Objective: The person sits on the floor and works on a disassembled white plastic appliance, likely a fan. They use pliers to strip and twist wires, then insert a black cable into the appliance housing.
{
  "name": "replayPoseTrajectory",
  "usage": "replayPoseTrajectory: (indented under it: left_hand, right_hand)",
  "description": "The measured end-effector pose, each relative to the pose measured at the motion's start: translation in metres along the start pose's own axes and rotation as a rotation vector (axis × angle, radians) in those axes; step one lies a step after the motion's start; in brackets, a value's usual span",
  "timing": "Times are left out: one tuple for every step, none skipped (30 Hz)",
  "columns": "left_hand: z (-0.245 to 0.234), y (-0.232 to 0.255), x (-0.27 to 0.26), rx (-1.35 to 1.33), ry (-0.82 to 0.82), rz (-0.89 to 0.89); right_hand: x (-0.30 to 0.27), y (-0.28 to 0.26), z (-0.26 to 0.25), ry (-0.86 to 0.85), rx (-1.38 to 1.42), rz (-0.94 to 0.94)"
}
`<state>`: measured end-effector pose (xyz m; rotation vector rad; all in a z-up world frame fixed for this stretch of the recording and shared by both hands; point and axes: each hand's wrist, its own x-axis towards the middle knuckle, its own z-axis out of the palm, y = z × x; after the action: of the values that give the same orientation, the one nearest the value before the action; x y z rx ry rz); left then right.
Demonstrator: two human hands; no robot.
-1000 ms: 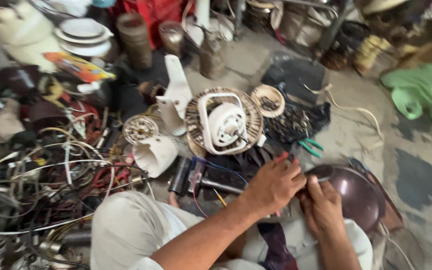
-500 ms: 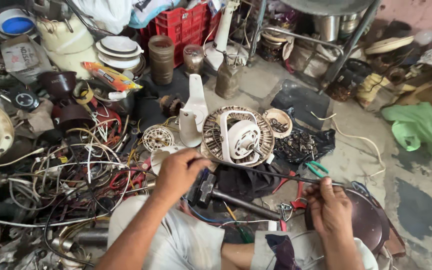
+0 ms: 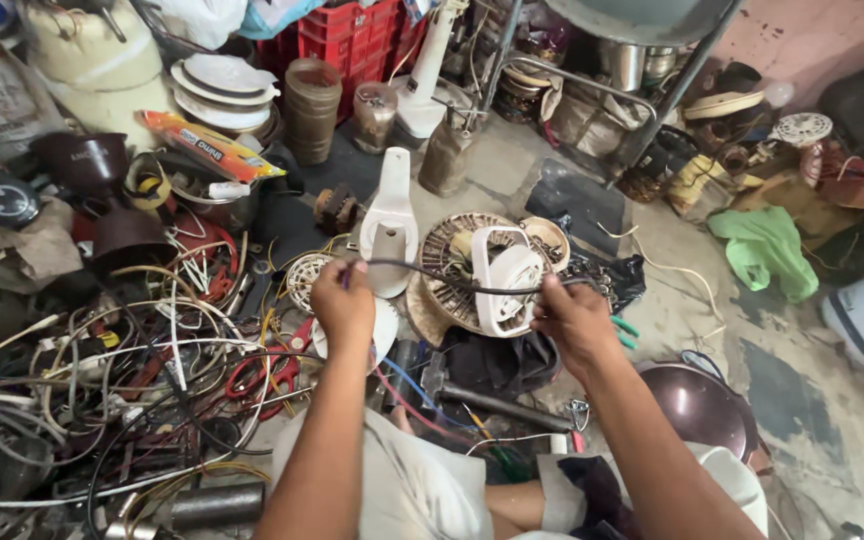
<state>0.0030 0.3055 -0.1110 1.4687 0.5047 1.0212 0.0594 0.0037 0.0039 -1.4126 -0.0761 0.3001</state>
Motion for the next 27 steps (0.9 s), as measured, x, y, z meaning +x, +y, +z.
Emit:
replayPoseTrajectory:
  left_hand:
    - [0.009, -0.015, 0.01, -0.164, 0.051, -0.145]
    - [0.02, -0.028, 0.021, -0.328, 0.103, -0.29]
    - [0.026, -0.04, 0.03, -0.489, 0.154, -0.434]
    - [0.03, -0.05, 0.04, -0.547, 0.165, -0.501]
    - [0.035, -0.058, 0.047, -0.606, 0.176, -0.573]
    - [0.037, -0.065, 0.049, -0.664, 0.188, -0.645]
    - [0.038, -0.071, 0.048, -0.658, 0.175, -0.668]
    - [0.039, -0.077, 0.047, -0.651, 0.161, -0.69]
    - [0.043, -0.083, 0.049, -0.648, 0.148, -0.705]
    - [0.048, -0.088, 0.049, -0.68, 0.139, -0.689]
    - [0.052, -0.092, 0.051, -0.711, 0.138, -0.664]
    - [0.053, -0.095, 0.052, -0.742, 0.137, -0.638]
    - [0.052, -0.098, 0.055, -0.704, 0.117, -0.641]
    - [0.053, -0.098, 0.054, -0.666, 0.096, -0.645]
    - [0.053, -0.097, 0.055, -0.627, 0.075, -0.648]
    - [0.051, -0.096, 0.054, -0.628, 0.074, -0.598]
    - [0.048, -0.094, 0.052, -0.628, 0.068, -0.551]
    - [0.045, -0.091, 0.052, -0.627, 0.061, -0.504]
    - [0.042, -0.088, 0.051, -0.614, 0.081, -0.529]
    - [0.037, -0.086, 0.05, -0.601, 0.1, -0.554]
    - [0.033, -0.084, 0.049, -0.587, 0.121, -0.58]
    - [0.031, -0.082, 0.05, -0.602, 0.117, -0.568]
    - [0.03, -0.081, 0.051, -0.615, 0.114, -0.558]
    - [0.029, -0.08, 0.052, -0.629, 0.11, -0.548]
    - [0.028, -0.079, 0.051, -0.588, 0.1, -0.535]
    - [0.028, -0.077, 0.051, -0.547, 0.09, -0.521]
    - [0.028, -0.074, 0.048, -0.503, 0.078, -0.513]
  right_hand:
    - [0.007, 0.003, 0.011, -0.018, -0.05, 0.044]
    - [0.012, 0.005, 0.02, -0.031, -0.076, 0.058]
    - [0.015, 0.008, 0.03, -0.044, -0.099, 0.074]
    - [0.017, 0.01, 0.039, -0.056, -0.122, 0.089]
    - [0.019, 0.011, 0.044, -0.042, -0.167, 0.109]
    - [0.021, 0.011, 0.047, -0.027, -0.212, 0.13]
    - [0.023, 0.012, 0.049, -0.014, -0.255, 0.148]
    - [0.023, 0.014, 0.049, -0.01, -0.275, 0.148]
    - [0.025, 0.017, 0.046, -0.011, -0.295, 0.14]
    - [0.025, 0.02, 0.041, -0.011, -0.314, 0.133]
    - [0.028, 0.023, 0.037, -0.007, -0.309, 0.115]
    - [0.028, 0.027, 0.031, -0.002, -0.303, 0.096]
    - [0.031, 0.03, 0.027, -0.005, -0.298, 0.077]
    - [0.032, 0.032, 0.024, 0.004, -0.304, 0.082]
    - [0.033, 0.033, 0.022, 0.015, -0.309, 0.086]
    - [0.035, 0.034, 0.024, 0.025, -0.315, 0.09]
    - [0.034, 0.037, 0.026, 0.013, -0.295, 0.096]
    - [0.033, 0.037, 0.028, 0.001, -0.275, 0.102]
    - [0.031, 0.035, 0.03, -0.005, -0.255, 0.108]
    - [0.029, 0.032, 0.032, -0.005, -0.259, 0.116]
    - [0.028, 0.031, 0.037, -0.006, -0.264, 0.125]
    - [0.027, 0.029, 0.04, -0.006, -0.268, 0.134]
    - [0.026, 0.027, 0.042, -0.029, -0.274, 0.132]
    - [0.025, 0.024, 0.044, -0.051, -0.28, 0.129]
    - [0.023, 0.022, 0.043, -0.069, -0.284, 0.129]
    - [0.021, 0.02, 0.043, -0.091, -0.289, 0.124]
    - [0.019, 0.018, 0.041, -0.109, -0.293, 0.123]
